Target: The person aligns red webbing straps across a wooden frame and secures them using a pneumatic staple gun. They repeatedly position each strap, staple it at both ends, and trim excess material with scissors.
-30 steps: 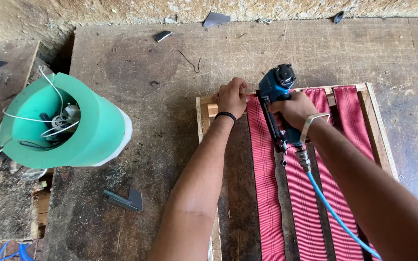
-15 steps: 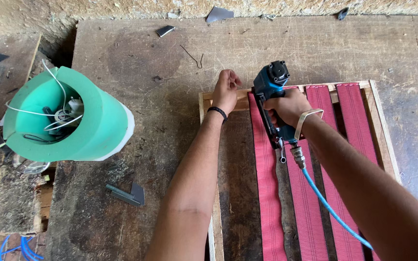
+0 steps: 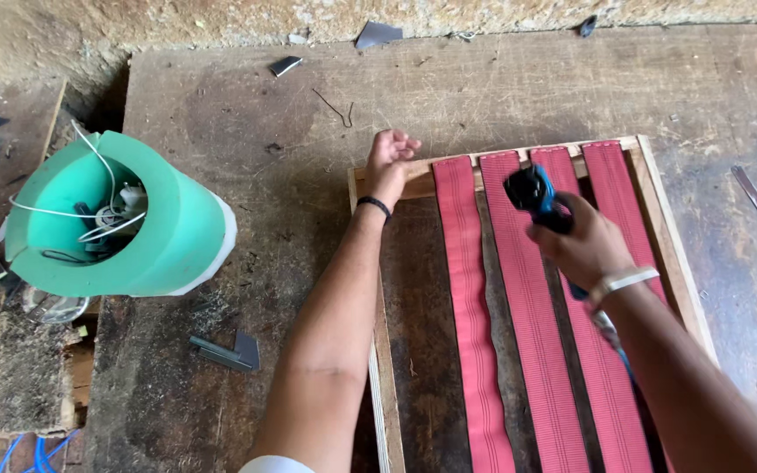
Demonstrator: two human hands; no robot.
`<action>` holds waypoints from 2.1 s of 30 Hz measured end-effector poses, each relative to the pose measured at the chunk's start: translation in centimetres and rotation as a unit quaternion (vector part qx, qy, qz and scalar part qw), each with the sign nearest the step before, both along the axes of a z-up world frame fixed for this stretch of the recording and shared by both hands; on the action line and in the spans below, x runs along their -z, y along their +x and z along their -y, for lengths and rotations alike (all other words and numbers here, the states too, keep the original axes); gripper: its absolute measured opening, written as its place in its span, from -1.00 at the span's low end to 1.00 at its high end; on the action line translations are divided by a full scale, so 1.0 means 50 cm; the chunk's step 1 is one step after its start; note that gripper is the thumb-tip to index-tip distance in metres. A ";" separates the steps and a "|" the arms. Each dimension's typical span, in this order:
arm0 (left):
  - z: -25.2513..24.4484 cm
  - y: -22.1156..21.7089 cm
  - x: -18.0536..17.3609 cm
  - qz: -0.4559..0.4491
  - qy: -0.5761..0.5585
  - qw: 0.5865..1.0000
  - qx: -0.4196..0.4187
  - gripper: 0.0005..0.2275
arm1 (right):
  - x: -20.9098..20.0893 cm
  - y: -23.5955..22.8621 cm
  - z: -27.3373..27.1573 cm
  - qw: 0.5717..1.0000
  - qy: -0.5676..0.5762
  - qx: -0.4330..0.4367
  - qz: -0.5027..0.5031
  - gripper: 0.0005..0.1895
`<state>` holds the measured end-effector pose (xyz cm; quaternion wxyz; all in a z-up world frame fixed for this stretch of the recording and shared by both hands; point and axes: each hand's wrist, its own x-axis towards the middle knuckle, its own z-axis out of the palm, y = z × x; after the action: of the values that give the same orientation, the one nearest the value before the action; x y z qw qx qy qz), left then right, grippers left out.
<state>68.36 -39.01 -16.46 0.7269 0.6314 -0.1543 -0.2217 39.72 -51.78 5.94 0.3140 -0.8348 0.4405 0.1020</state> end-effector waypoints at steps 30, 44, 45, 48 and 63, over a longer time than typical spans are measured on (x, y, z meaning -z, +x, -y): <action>-0.248 -0.847 -0.135 -0.345 -0.072 0.930 0.103 -0.72 | 0.097 -0.654 -0.355 0.897 -0.144 -0.400 -0.122 0.36; -0.345 -1.182 -0.084 -0.330 -0.004 0.944 -0.006 -0.62 | 0.207 -0.658 -0.334 0.893 -0.243 -0.373 -0.072 0.34; -0.346 -1.204 -0.079 -0.334 -0.021 0.942 -0.015 -0.62 | 0.210 -0.663 -0.328 0.897 -0.226 -0.370 -0.079 0.32; -0.375 -1.246 -0.058 -0.311 0.052 0.948 -0.036 -0.59 | 0.225 -0.669 -0.348 0.908 -0.229 -0.351 -0.026 0.26; -0.410 -1.330 0.074 -0.240 0.151 0.955 -0.089 -0.56 | 0.180 -0.665 -0.341 0.917 -0.183 -0.351 -0.041 0.42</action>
<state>1.88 -18.49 -20.14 0.6557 0.6729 0.1166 -0.3219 6.45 -34.73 -3.06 0.0811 -0.9738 0.1427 0.1572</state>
